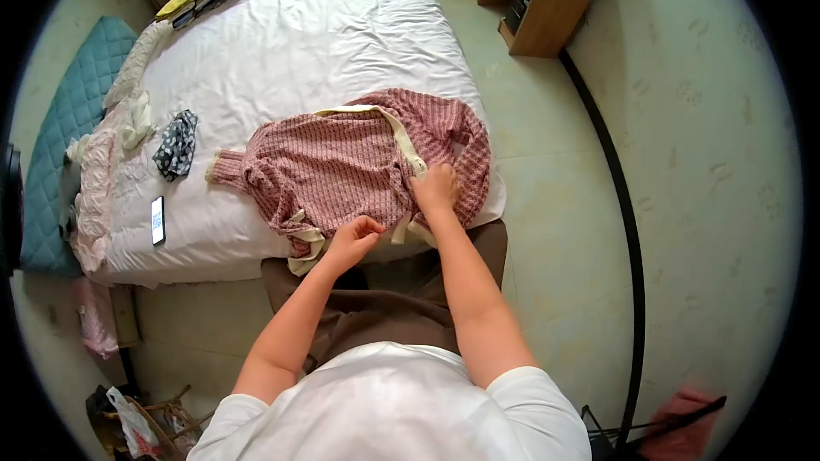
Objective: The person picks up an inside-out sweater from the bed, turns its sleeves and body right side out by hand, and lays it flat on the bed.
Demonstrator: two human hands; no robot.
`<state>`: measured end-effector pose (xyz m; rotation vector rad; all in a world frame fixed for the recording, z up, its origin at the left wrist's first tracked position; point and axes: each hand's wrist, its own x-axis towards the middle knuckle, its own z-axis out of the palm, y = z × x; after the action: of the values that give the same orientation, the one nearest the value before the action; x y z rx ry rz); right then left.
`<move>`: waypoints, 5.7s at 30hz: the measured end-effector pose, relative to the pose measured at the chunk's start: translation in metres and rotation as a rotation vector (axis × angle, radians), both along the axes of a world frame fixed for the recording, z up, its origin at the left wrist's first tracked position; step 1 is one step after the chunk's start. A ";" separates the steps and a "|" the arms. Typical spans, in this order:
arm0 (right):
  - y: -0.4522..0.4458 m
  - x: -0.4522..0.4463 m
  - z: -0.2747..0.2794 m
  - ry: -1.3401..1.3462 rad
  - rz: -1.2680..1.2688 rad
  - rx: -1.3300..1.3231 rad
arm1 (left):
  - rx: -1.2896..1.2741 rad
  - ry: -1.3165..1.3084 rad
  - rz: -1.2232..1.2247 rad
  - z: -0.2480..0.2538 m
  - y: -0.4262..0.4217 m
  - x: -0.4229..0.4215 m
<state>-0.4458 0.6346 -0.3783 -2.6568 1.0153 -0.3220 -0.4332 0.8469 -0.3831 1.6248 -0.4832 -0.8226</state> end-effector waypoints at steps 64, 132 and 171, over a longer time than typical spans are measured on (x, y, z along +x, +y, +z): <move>-0.004 -0.013 0.103 -0.760 0.221 1.909 | 0.026 -0.862 0.319 0.117 -0.029 0.026; 0.050 0.019 0.128 -0.596 0.287 0.353 | -0.522 0.420 0.431 0.099 -0.025 0.068; 0.049 0.017 0.113 -0.497 0.377 1.688 | 0.443 -0.715 0.081 0.094 -0.028 0.050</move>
<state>-0.4292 0.6837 -0.2654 -1.0573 0.2505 0.0267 -0.3836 0.8187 -0.2896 2.3378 -0.7586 -0.2654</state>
